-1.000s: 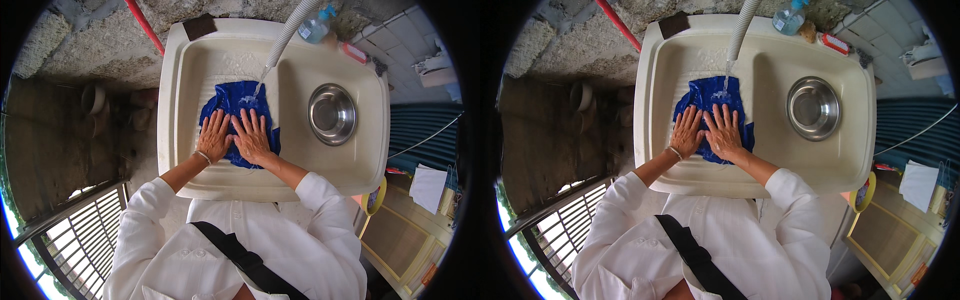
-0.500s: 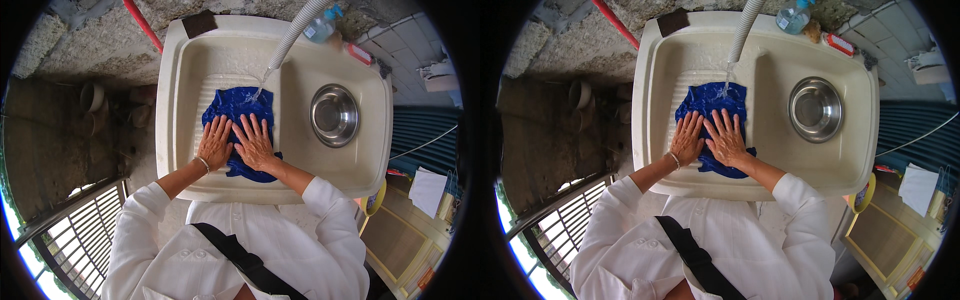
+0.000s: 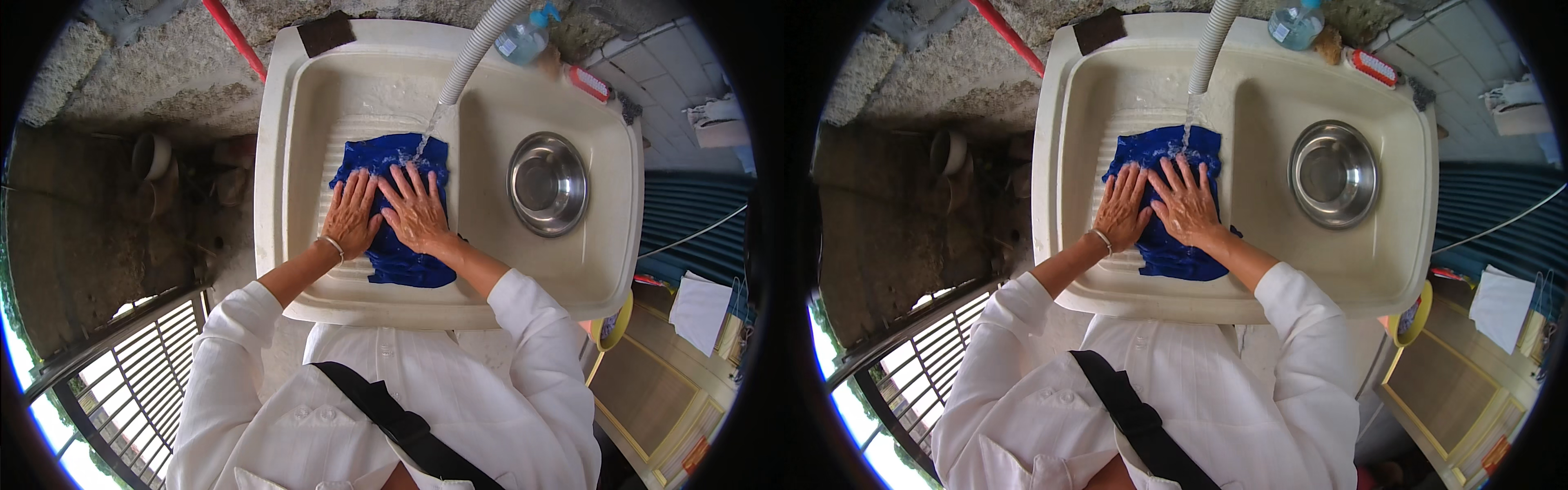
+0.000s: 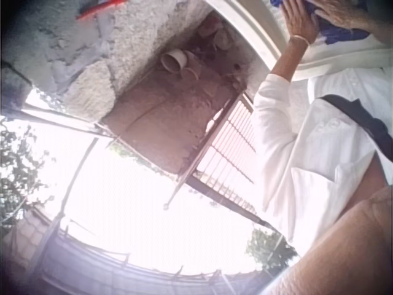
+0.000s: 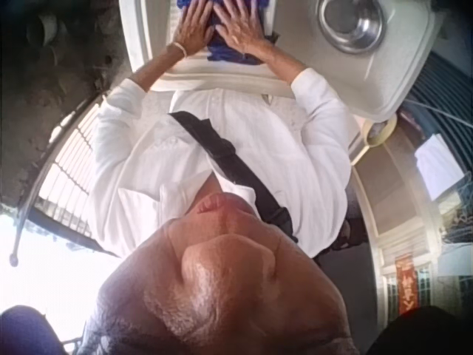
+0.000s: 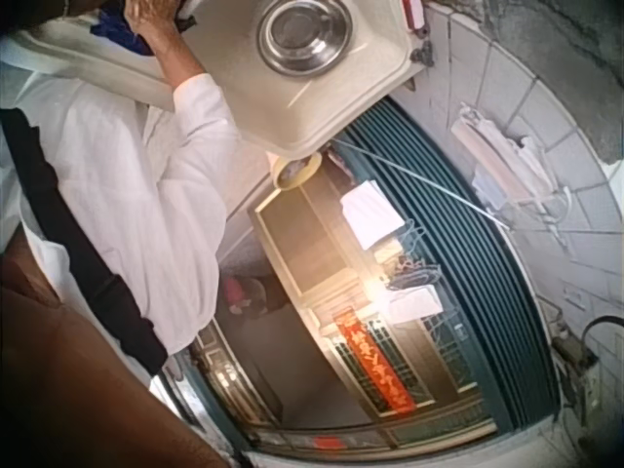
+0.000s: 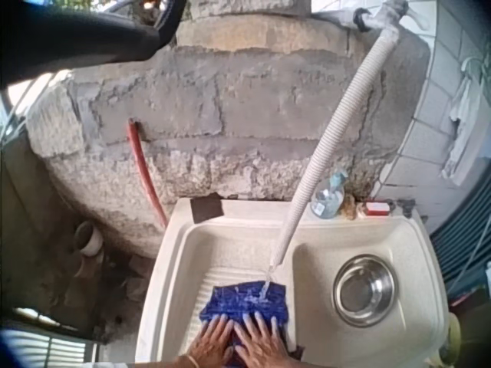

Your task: The person washes a blue cloth in a metal bowl at an outdoor utility sink, rinses it under running water, and wrings it out. They then carry the bowl and cloth into the house and place the bowl on a kitchen counter.

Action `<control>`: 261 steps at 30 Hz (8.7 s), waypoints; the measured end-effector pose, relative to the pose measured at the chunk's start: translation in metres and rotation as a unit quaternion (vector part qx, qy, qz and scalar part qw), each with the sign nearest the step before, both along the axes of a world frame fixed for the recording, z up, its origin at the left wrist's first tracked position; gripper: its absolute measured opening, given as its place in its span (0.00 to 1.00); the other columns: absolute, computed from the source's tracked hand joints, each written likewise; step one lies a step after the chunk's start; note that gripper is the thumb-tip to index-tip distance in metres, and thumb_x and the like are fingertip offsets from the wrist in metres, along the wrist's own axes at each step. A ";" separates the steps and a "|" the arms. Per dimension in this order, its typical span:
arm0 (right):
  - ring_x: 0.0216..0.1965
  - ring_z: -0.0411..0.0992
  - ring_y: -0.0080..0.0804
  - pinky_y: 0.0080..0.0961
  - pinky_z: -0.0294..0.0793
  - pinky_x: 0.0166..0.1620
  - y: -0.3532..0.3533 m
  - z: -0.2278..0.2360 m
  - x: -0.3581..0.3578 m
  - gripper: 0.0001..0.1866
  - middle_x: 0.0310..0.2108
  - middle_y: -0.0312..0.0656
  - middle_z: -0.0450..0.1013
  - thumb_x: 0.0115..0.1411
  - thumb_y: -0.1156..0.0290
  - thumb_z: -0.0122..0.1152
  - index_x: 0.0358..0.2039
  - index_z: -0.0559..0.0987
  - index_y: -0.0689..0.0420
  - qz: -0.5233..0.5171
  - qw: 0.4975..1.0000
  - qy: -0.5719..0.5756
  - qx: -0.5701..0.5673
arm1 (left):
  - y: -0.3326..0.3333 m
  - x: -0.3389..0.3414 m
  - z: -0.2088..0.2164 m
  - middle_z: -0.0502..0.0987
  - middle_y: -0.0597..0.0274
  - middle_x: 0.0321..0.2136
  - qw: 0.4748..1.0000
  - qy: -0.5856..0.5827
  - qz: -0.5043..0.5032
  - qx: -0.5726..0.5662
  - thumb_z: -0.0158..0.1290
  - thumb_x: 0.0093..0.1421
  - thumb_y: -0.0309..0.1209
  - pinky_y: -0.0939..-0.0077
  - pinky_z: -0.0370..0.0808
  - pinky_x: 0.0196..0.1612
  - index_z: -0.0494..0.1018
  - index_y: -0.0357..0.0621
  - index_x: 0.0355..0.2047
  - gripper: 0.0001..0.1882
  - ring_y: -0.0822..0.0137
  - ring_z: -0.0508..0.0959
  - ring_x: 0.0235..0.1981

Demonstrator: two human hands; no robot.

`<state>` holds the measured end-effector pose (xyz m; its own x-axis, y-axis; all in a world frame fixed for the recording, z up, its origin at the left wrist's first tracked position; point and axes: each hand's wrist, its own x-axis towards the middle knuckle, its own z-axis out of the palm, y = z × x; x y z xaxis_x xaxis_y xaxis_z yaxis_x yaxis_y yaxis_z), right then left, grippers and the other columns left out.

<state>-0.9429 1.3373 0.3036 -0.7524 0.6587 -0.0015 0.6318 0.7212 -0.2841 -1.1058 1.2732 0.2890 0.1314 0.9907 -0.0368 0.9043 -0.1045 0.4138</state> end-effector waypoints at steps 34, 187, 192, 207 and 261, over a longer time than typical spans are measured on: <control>0.63 0.46 0.42 0.56 0.40 0.59 0.063 -0.021 -0.039 0.31 0.59 0.43 0.56 0.60 0.47 0.38 0.54 0.65 0.58 0.049 0.992 -0.041 0.111 | -0.051 0.047 0.046 0.61 0.34 0.51 0.947 0.229 -0.043 -0.221 0.45 0.57 0.46 0.57 0.69 0.46 0.57 0.28 0.54 0.34 0.42 0.67 0.49; 0.39 0.69 0.52 0.36 0.70 0.40 0.046 0.095 -0.024 0.21 0.36 0.52 0.69 0.48 0.78 0.55 0.44 0.64 0.56 -0.086 0.911 0.401 -0.036 | 0.075 -0.014 0.022 0.71 0.44 0.43 0.835 -0.488 0.253 -0.039 0.56 0.51 0.32 0.73 0.71 0.45 0.61 0.40 0.54 0.30 0.60 0.74 0.43; 0.26 0.70 0.31 0.25 0.70 0.35 0.065 -0.002 0.000 0.15 0.26 0.42 0.71 0.47 0.76 0.55 0.37 0.70 0.62 -0.297 0.798 0.464 -0.245 | 0.048 0.002 -0.001 0.75 0.52 0.37 0.828 -0.490 0.274 -0.019 0.52 0.52 0.28 0.76 0.73 0.39 0.69 0.38 0.46 0.19 0.65 0.75 0.35; 0.31 0.65 0.19 0.18 0.67 0.37 0.015 0.087 -0.040 0.15 0.29 0.34 0.67 0.44 0.76 0.64 0.33 0.69 0.56 -0.089 0.764 0.525 -0.364 | 0.098 0.013 0.024 0.72 0.47 0.40 0.362 -0.872 0.225 -0.241 0.37 0.60 0.50 0.55 0.70 0.46 0.65 0.36 0.43 0.27 0.53 0.73 0.39; 0.44 0.66 0.52 0.37 0.62 0.49 0.061 -0.076 -0.001 0.27 0.45 0.61 0.65 0.53 0.66 0.51 0.51 0.62 0.69 -0.196 0.897 0.384 -0.098 | 0.009 0.025 -0.041 0.34 0.47 0.63 0.991 -0.041 0.110 -0.057 0.47 0.44 0.63 0.38 0.22 0.57 0.48 0.59 0.62 0.47 0.51 0.29 0.64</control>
<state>-0.9436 1.3985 0.2278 -0.2922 0.9163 0.2738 0.3906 0.3756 -0.8404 -1.0806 1.2818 0.2480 -0.0798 0.9856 -0.1492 0.8633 0.1431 0.4839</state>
